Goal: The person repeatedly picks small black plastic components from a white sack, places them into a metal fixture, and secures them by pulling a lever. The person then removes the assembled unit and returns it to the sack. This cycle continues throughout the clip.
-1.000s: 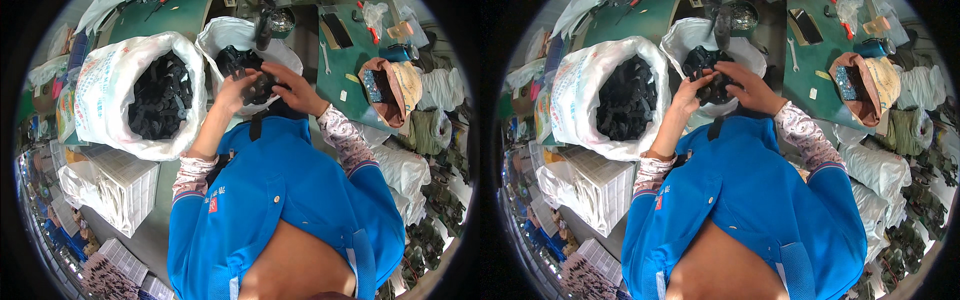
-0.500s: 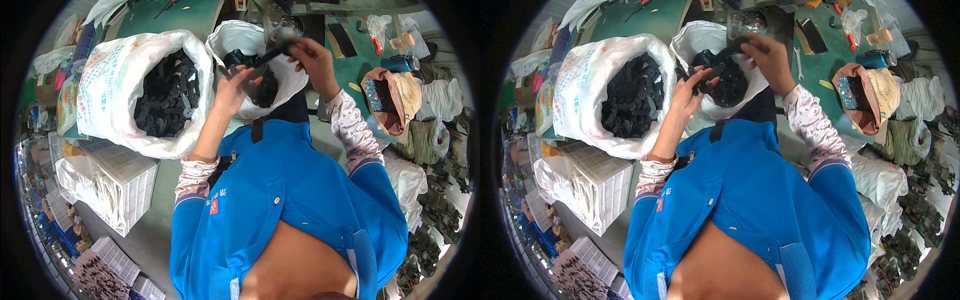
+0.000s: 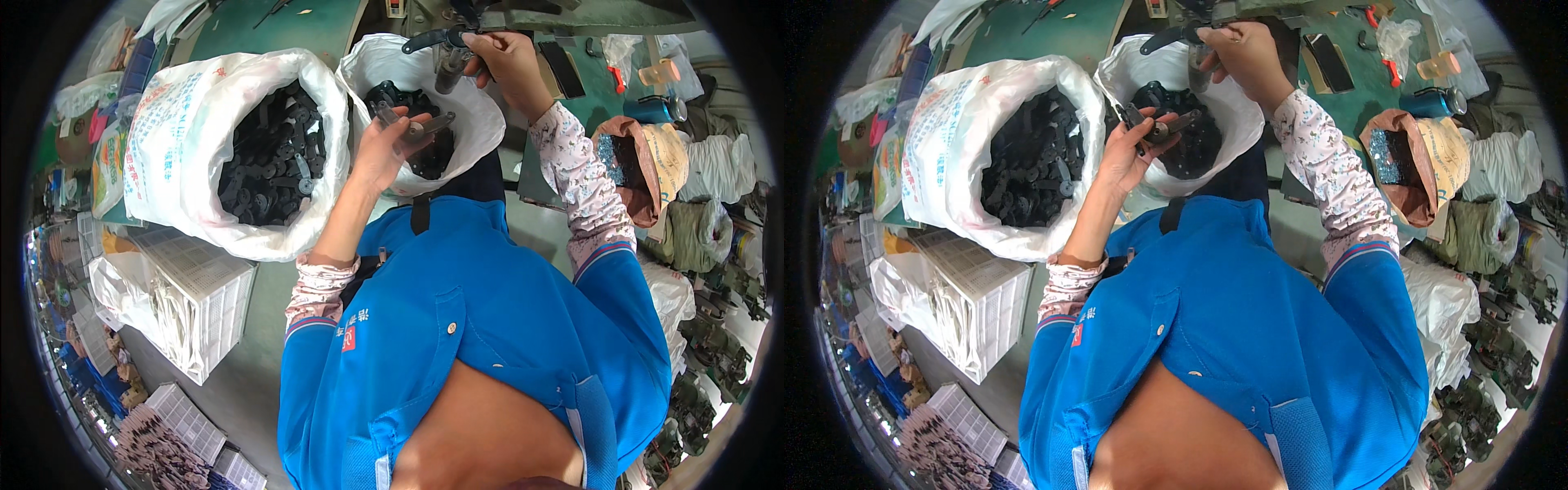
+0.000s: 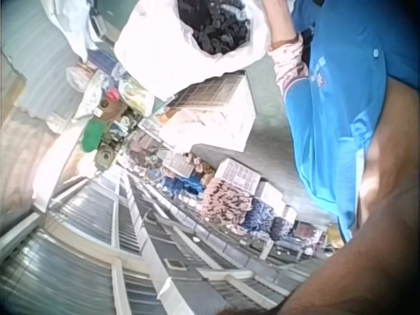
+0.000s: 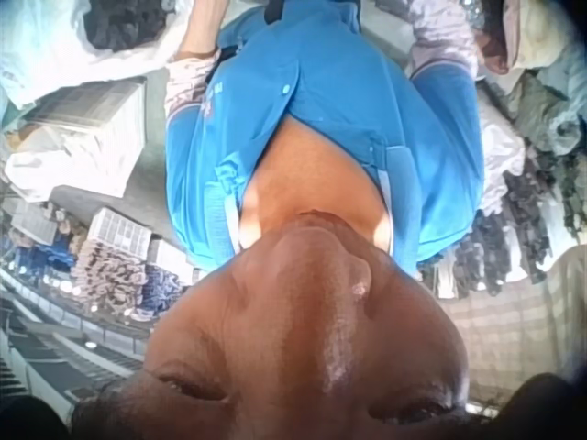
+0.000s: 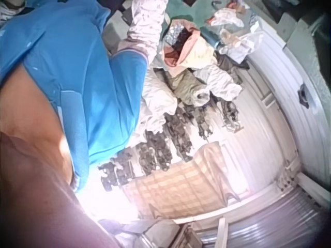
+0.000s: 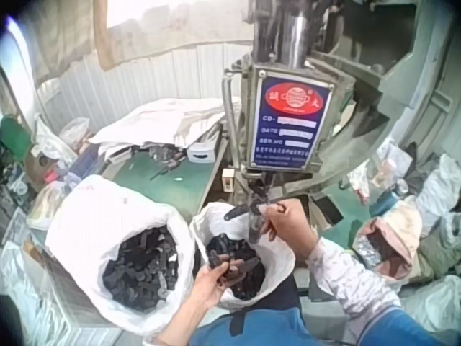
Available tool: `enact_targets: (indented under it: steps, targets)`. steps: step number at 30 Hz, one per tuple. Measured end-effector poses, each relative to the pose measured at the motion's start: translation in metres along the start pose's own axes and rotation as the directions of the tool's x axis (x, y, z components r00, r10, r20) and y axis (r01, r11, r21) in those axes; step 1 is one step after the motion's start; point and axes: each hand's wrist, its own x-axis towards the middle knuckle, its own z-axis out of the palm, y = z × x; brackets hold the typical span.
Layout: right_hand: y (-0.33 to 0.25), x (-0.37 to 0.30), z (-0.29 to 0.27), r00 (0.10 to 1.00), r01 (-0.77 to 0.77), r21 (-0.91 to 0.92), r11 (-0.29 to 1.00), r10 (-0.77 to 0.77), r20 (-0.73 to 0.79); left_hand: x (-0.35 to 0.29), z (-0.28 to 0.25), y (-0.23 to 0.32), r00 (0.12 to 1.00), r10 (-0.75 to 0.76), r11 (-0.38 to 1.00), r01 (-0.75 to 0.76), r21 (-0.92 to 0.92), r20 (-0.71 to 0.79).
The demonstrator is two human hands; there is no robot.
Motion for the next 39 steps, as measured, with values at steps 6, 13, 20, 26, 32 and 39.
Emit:
enact_targets:
  steps: [6,13,20,26,32,39]
  targets:
    - [0.009,-0.003,0.001,0.994,0.063,0.192,0.979,-0.044,-0.101,0.003,-0.003,-0.002,1.0,0.003,1.0,-0.002,-0.023,0.012]
    - [0.003,0.0,0.004,0.999,0.022,0.041,0.999,-0.02,-0.033,0.005,0.002,-0.005,0.999,-0.04,0.999,0.04,0.028,0.021]
    - [0.005,0.0,-0.003,0.998,0.052,-0.1,0.994,-0.053,-0.013,0.008,0.005,-0.005,0.999,-0.037,0.998,0.037,0.043,0.0]
    - [0.012,0.001,-0.001,1.0,0.012,-0.221,0.975,-0.005,0.03,0.011,0.004,-0.011,0.997,-0.064,0.997,0.062,0.041,0.04]
    - [0.055,-0.035,0.002,0.983,0.181,-0.229,0.956,-0.172,0.058,0.016,0.002,-0.012,0.996,-0.075,0.995,0.078,0.06,-0.047]
    - [0.08,-0.076,0.019,0.673,0.706,-0.635,0.313,-0.575,0.465,0.021,0.001,-0.026,0.982,-0.191,0.98,0.191,0.06,-0.009]
